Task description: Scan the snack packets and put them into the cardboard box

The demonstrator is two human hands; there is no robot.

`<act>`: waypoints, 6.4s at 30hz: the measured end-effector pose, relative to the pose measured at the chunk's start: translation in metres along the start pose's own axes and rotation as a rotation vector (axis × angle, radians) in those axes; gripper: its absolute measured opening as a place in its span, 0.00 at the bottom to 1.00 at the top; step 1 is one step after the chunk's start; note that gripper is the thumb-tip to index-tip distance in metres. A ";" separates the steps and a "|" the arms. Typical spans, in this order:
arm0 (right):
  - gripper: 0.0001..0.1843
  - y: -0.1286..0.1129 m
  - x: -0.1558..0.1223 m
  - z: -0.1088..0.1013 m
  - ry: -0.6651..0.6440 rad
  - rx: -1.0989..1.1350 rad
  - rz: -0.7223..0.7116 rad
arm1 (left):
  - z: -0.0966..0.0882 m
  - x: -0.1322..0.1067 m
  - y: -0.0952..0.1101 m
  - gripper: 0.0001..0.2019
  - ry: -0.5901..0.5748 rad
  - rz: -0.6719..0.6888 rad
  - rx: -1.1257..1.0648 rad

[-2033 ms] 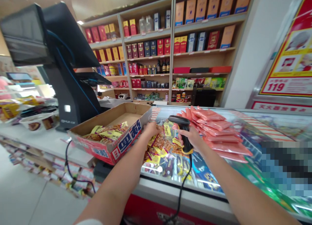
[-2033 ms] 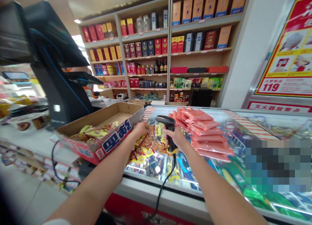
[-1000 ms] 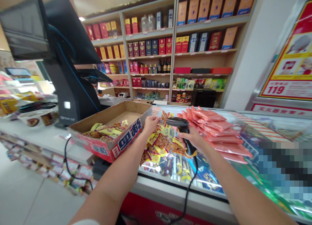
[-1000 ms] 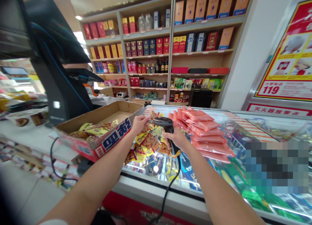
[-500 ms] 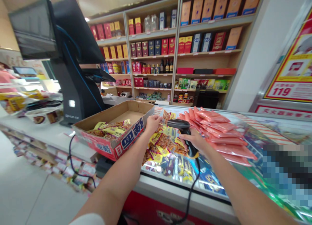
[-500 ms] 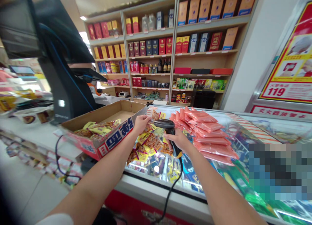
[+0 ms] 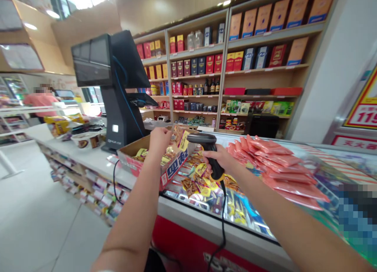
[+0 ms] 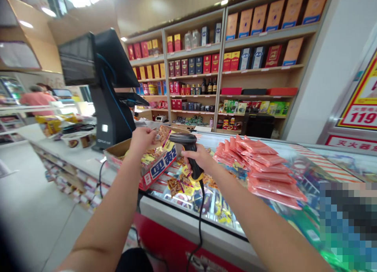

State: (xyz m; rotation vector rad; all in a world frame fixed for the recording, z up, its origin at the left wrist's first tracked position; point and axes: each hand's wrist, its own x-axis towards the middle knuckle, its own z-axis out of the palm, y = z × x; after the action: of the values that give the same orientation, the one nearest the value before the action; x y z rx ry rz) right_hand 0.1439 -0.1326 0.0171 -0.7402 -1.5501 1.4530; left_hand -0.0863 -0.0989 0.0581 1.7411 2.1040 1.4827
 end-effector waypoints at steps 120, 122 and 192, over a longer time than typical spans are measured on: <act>0.17 0.046 -0.040 -0.094 0.403 -0.018 0.000 | 0.181 -0.029 -0.008 0.08 -0.610 0.242 0.048; 0.18 0.054 -0.041 -0.096 0.439 -0.022 -0.005 | 0.186 -0.030 -0.019 0.15 -0.614 0.234 0.060; 0.18 0.054 -0.039 -0.079 0.277 0.032 0.136 | 0.152 -0.037 0.009 0.21 -0.414 -0.186 -0.895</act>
State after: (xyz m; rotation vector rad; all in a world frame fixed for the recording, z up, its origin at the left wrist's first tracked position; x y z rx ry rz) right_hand 0.2238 -0.1222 -0.0475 -0.9988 -1.2837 1.4016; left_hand 0.0192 -0.0328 -0.0374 1.2920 1.0852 1.4857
